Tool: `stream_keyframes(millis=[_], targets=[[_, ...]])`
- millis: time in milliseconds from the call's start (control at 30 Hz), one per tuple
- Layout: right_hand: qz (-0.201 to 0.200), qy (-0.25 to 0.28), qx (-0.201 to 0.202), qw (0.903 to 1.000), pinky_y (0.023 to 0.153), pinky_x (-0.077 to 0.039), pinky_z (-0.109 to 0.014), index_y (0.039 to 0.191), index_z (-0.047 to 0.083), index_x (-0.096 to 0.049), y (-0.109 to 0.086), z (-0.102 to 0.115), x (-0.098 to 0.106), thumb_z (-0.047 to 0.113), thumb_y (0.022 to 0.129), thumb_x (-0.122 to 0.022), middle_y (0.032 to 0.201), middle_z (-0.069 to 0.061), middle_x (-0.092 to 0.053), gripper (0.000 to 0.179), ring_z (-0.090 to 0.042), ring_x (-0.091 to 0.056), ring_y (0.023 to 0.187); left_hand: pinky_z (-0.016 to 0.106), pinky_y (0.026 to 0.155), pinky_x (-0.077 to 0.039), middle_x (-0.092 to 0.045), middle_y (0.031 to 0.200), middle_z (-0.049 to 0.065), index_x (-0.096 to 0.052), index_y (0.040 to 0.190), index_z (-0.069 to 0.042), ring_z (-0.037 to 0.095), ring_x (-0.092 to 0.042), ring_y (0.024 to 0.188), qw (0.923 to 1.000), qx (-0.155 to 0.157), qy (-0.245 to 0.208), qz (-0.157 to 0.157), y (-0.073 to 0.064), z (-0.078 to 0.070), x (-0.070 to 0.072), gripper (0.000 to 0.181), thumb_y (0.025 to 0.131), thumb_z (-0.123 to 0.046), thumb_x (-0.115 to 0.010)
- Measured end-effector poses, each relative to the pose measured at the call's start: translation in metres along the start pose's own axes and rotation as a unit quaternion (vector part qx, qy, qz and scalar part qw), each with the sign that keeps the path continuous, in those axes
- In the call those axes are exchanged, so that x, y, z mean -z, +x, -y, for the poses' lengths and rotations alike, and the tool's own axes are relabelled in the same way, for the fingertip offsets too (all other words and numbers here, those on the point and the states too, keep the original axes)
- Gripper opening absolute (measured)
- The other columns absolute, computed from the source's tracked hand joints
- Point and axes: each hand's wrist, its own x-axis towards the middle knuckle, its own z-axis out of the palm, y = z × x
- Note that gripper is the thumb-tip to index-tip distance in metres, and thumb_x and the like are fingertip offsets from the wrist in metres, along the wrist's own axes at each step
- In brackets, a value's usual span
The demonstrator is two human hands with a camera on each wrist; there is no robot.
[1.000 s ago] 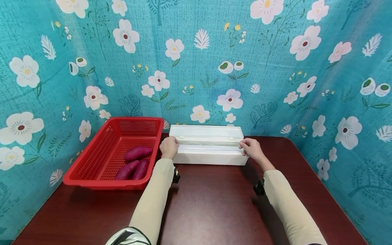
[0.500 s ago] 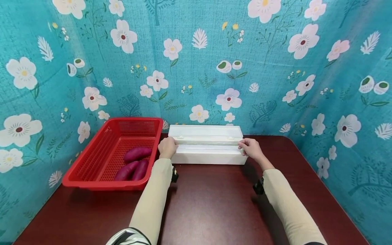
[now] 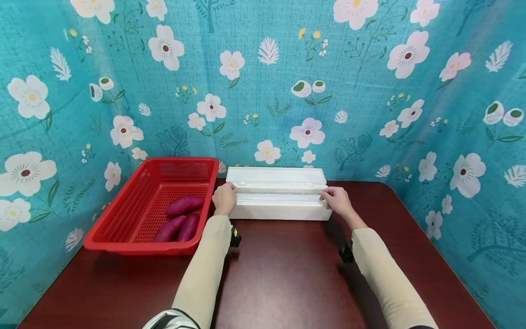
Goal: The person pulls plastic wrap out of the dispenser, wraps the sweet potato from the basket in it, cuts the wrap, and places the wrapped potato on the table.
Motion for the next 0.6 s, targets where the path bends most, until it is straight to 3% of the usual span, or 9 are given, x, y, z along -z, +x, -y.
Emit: stream_keyframes(millis=[233,400,600], targets=[[0.025,-0.013,0.001,0.9996,0.045,-0.042,-0.027,0.105,-0.007,-0.062,-0.0018,0.0019,0.0004,0.012,0.081,-0.066,0.07,-0.009,-0.06,0.031,-0.014,-0.049,0.047,0.04,0.066,-0.047,-0.064,0.085,0.009,-0.065,0.088,-0.006,0.027,-0.059,0.076,0.9999,-0.011,-0.007,0.002,-0.0019,-0.0032,0.003,0.014,0.088,-0.016,-0.055],[0.023,-0.024,0.0,0.9994,0.044,-0.041,-0.027,0.101,-0.006,-0.065,-0.0017,0.0047,0.0006,0.007,0.081,-0.064,0.066,-0.011,-0.059,0.024,-0.013,-0.047,0.045,0.038,0.066,-0.047,-0.062,0.082,0.012,-0.063,0.085,-0.002,0.027,-0.058,0.076,0.9978,-0.014,-0.064,-0.006,-0.0025,-0.0032,0.0036,0.012,0.088,-0.011,-0.055],[-0.007,-0.032,-0.005,0.9995,0.043,-0.04,-0.028,0.097,-0.003,-0.067,-0.0006,0.009,0.0012,0.013,0.084,-0.062,0.06,-0.01,-0.054,0.021,-0.014,-0.044,0.043,0.037,0.067,-0.046,-0.061,0.078,0.013,-0.061,0.081,0.0,0.028,-0.056,0.075,0.9904,-0.026,-0.131,-0.036,-0.0037,-0.0014,0.0026,0.012,0.088,-0.006,-0.053]])
